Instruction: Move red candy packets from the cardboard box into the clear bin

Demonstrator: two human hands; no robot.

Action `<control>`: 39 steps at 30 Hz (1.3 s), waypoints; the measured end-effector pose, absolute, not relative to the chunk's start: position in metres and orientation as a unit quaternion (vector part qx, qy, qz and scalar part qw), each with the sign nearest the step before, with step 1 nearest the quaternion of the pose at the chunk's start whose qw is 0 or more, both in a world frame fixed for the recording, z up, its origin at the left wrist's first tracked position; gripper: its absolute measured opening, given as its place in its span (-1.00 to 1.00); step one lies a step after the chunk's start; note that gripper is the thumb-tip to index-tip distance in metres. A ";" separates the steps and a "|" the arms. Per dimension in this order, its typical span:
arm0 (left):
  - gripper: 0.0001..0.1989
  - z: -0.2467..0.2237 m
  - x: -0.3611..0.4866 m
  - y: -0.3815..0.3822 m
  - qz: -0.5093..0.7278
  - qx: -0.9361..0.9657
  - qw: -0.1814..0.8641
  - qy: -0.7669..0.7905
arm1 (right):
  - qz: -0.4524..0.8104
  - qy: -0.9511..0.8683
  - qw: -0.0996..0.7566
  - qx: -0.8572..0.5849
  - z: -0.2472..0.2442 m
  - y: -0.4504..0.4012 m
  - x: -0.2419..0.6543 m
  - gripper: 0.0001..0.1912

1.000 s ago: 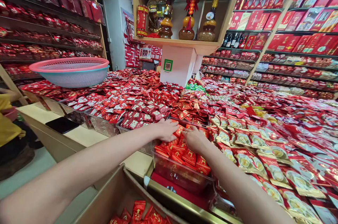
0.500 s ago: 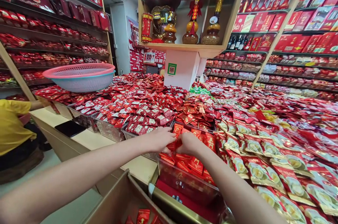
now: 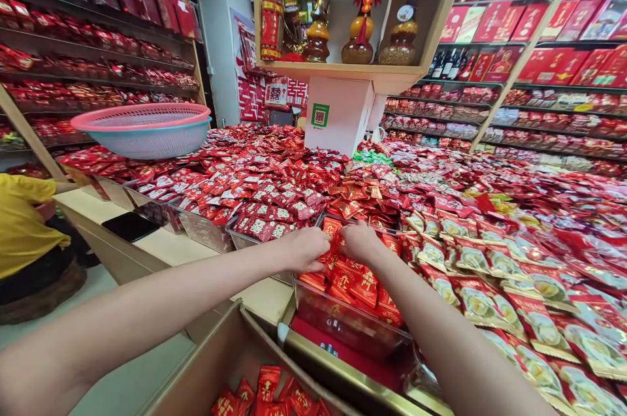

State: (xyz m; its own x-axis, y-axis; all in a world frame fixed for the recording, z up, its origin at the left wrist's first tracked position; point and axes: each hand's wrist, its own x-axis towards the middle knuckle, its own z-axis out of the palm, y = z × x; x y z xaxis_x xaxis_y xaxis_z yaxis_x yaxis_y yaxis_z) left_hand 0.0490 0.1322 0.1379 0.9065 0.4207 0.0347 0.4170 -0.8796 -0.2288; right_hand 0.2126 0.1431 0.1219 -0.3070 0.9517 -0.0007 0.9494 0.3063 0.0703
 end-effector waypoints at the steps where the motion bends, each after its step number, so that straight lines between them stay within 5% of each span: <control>1: -0.73 0.136 0.050 0.133 0.003 -0.972 0.117 -0.203 | 0.026 0.810 0.031 0.585 0.122 0.145 0.213 -0.72; 15: -0.81 0.125 0.065 0.132 0.021 -0.967 0.128 -0.218 | 0.002 0.782 0.028 0.622 0.135 0.106 0.225 -0.73; 25: -0.54 0.129 0.063 0.126 0.021 -0.961 0.140 -0.237 | -0.032 0.789 0.076 0.609 0.122 0.073 0.221 -0.32; 36: -0.53 0.135 0.061 0.134 0.098 -0.961 0.087 -0.245 | -0.022 0.789 0.111 0.603 0.133 0.077 0.222 -0.40; 39: -0.52 0.138 0.060 0.131 0.099 -0.959 0.079 -0.252 | 0.007 0.785 0.102 0.611 0.141 0.077 0.228 -0.62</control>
State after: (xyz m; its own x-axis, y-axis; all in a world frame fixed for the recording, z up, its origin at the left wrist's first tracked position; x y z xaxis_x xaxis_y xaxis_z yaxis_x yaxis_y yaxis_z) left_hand 0.0603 0.1311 0.1377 0.8534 0.4993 -0.1497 0.4681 -0.8604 -0.2016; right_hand 0.2276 0.0775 0.1414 -0.2330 0.9606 -0.1512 0.9579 0.2536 0.1349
